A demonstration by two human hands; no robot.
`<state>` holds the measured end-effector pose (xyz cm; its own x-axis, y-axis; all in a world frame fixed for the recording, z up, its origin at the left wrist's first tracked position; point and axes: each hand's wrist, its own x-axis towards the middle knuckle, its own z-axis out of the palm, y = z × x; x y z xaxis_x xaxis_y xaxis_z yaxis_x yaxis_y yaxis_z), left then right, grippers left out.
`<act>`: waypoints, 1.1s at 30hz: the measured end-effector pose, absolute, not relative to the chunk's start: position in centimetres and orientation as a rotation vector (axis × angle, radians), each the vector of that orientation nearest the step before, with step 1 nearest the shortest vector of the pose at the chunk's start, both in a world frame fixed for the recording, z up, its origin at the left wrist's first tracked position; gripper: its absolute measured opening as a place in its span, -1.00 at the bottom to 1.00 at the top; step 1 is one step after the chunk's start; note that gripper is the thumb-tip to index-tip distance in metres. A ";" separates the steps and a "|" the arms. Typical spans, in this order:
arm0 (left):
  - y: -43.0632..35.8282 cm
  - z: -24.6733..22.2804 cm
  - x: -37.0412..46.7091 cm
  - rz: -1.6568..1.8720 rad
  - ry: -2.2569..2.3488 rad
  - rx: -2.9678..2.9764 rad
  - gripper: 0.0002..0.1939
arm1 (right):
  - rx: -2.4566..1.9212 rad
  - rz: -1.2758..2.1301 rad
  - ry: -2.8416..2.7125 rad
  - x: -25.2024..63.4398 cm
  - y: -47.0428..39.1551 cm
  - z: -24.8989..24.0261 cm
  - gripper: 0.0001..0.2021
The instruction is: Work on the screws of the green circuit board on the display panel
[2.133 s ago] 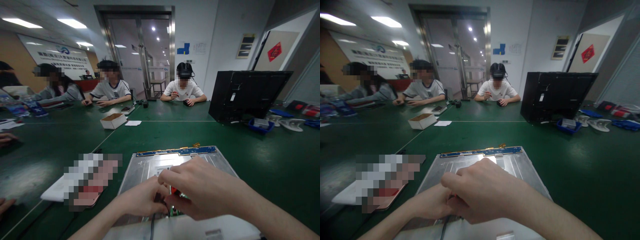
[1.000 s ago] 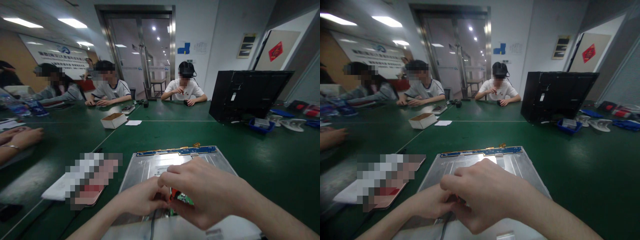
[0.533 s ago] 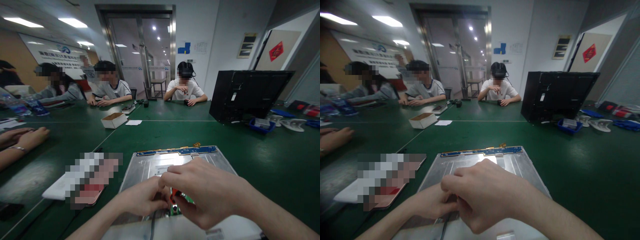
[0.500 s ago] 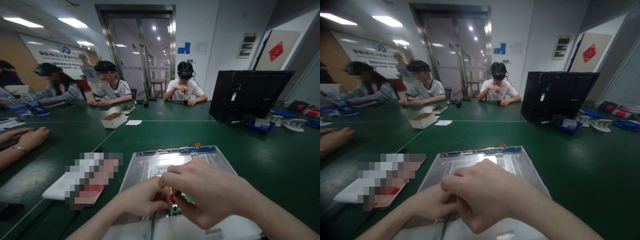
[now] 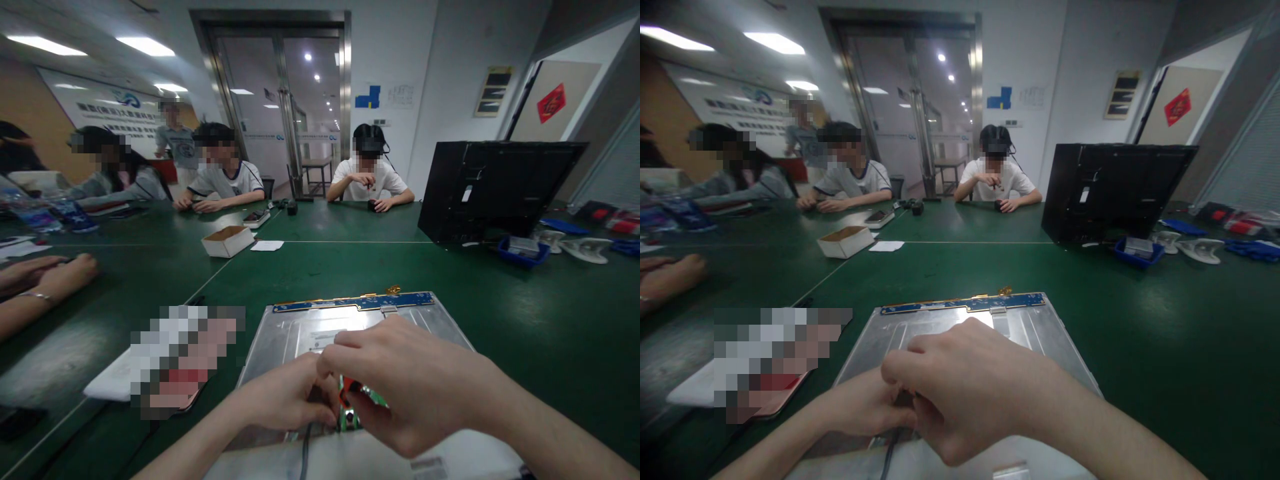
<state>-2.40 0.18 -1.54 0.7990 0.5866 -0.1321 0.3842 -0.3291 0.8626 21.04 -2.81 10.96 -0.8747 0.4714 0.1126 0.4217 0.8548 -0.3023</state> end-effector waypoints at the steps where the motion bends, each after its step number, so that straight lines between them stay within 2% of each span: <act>1: 0.2 -1.6 -2.4 0.256 0.714 1.978 -0.86 | -0.699 0.398 -2.850 21.0 -2.8 10.9 -0.80; 8: 0.3 -1.6 -2.5 0.262 0.700 2.051 -0.86 | -0.723 0.386 -2.869 21.0 -2.8 11.3 -0.82; 16: 0.4 -1.2 -2.3 0.204 0.709 2.111 -0.89 | -0.764 0.273 -2.854 20.9 -2.5 11.0 -0.94; 25: 1.1 -1.5 -2.0 0.200 0.630 2.093 -0.91 | -0.738 0.262 -2.852 20.8 -2.3 10.5 -0.71; 27: 1.1 -1.2 -1.8 0.221 0.616 2.098 -0.94 | -0.786 0.249 -2.864 20.6 -2.4 10.7 -0.70; 30: 0.9 -0.8 -1.6 0.262 0.613 2.104 -0.85 | -0.860 0.229 -2.885 20.6 -2.4 10.8 -0.69; 33: 0.6 -0.9 -1.7 0.246 0.639 2.033 -0.96 | -0.767 0.306 -2.849 20.8 -2.5 10.9 -0.74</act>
<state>-1.67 0.61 -0.88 0.8429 0.5318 -0.0823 0.3392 -0.4064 0.8484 20.78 -2.53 10.93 -0.8521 0.5107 0.1145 0.4747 0.8462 -0.2419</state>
